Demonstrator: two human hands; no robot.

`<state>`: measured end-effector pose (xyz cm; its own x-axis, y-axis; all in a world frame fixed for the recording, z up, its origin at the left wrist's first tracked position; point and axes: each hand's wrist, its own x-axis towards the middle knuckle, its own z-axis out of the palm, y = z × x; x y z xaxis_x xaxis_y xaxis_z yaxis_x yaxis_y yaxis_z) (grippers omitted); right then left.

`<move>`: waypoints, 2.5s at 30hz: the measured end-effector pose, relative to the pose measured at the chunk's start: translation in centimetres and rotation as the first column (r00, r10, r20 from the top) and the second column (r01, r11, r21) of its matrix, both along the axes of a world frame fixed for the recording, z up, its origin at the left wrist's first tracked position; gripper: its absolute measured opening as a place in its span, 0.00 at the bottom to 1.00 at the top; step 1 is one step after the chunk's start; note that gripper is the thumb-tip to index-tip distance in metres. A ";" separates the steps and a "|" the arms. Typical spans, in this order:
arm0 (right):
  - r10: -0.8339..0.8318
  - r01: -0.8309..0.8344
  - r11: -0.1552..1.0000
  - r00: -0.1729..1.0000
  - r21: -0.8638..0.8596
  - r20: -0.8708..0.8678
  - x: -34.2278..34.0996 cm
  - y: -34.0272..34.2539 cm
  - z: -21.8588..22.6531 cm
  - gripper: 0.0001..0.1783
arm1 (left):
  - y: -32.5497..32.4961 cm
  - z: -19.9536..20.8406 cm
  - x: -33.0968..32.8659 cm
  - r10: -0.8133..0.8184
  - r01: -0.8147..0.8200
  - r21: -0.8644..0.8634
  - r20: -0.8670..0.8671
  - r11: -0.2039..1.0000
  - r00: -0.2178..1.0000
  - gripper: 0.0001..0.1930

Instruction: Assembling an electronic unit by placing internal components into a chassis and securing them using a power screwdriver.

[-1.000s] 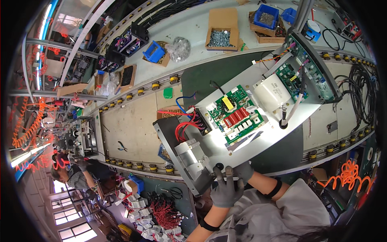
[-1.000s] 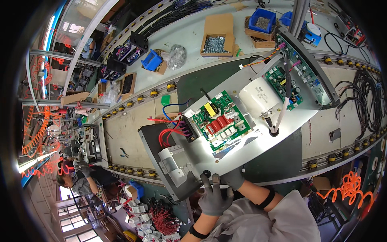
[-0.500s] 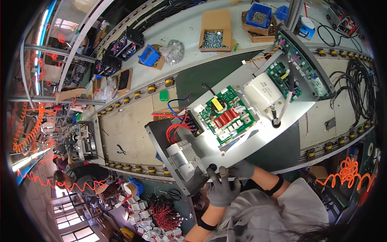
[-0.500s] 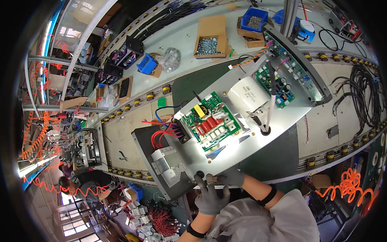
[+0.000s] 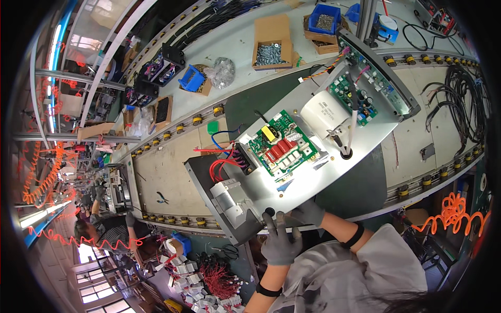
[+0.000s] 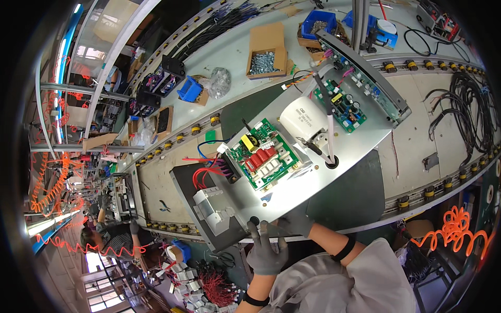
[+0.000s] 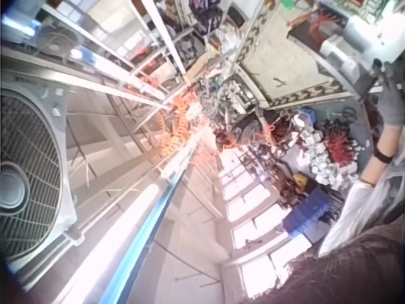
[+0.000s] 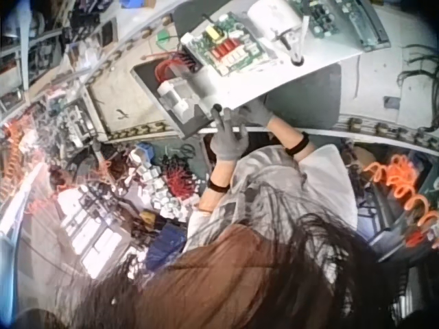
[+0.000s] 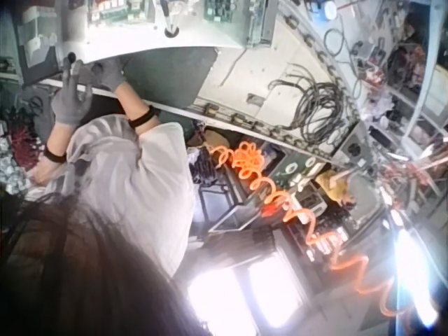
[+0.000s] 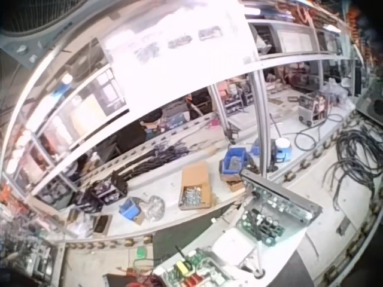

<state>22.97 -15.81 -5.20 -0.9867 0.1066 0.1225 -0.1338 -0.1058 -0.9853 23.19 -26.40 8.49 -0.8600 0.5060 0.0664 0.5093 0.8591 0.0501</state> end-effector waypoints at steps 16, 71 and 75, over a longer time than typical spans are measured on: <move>-0.083 0.120 0.916 0.990 0.383 -0.110 -1.2 -0.5 2.1 0.26 | 0.1 -0.1 0.9 0.053 -0.056 0.025 0.093 0.998 0.994 0.31; 0.148 -0.156 0.966 0.987 0.206 0.055 -1.8 -2.6 -2.5 0.22 | -0.1 0.7 -0.1 -0.014 0.017 -0.046 0.051 0.999 0.999 0.29; 0.133 -0.143 0.944 0.990 0.297 0.055 -1.2 -1.9 -1.7 0.22 | -0.2 0.4 -0.2 -0.040 0.041 -0.061 0.019 0.997 0.999 0.29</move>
<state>21.81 -17.69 -6.94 -0.9932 -0.0673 0.0946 -0.1053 0.1792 -0.9782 23.00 -26.57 8.93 -0.8396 0.5429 0.0191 0.5431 0.8396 0.0069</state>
